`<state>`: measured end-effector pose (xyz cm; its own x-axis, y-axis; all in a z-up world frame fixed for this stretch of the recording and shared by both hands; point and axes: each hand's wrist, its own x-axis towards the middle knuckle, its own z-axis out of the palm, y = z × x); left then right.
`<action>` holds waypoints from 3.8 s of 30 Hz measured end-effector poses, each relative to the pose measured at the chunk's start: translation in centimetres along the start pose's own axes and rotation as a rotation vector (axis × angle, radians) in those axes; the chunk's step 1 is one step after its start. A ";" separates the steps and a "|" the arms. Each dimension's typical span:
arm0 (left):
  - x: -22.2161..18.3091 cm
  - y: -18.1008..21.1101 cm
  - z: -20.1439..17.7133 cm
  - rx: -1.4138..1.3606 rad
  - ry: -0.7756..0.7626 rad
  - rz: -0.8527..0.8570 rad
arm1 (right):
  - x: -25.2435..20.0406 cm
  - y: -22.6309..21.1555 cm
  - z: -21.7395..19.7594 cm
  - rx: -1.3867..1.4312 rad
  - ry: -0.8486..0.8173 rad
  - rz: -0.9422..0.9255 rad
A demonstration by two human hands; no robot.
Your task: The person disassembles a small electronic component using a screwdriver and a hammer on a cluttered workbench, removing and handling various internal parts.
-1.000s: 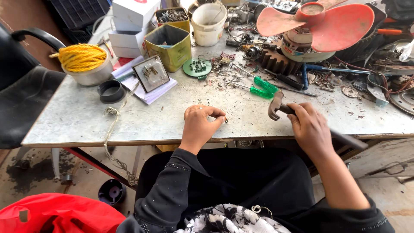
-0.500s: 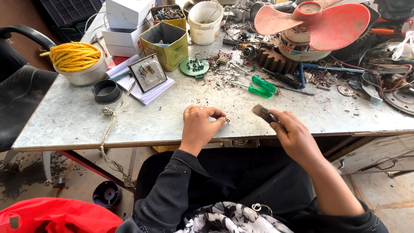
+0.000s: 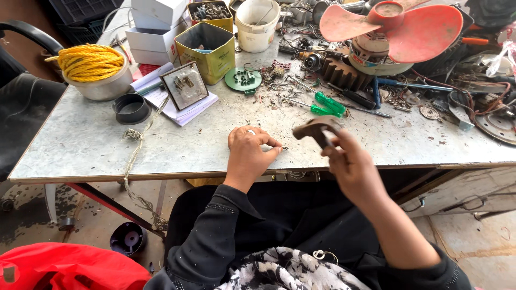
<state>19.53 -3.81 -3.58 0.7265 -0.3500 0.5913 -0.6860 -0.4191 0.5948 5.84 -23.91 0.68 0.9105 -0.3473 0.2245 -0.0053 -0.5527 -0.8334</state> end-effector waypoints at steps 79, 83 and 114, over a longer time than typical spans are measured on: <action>-10.4 11.1 -7.2 -0.772 -0.201 -0.258 | -8.7 -3.2 -0.4 0.122 -0.227 -0.267; -11.8 10.8 -7.2 -0.996 -0.251 -0.359 | -9.6 -2.8 -0.3 0.343 -0.346 -0.289; -15.2 12.3 -10.3 -0.675 0.010 -0.059 | -11.3 -4.1 1.7 0.645 -0.441 -0.376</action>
<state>-0.34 5.01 0.39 0.7655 -0.3331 0.5506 -0.5221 0.1785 0.8340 -3.75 -16.45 0.75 0.8828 0.1718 0.4371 0.4418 0.0120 -0.8970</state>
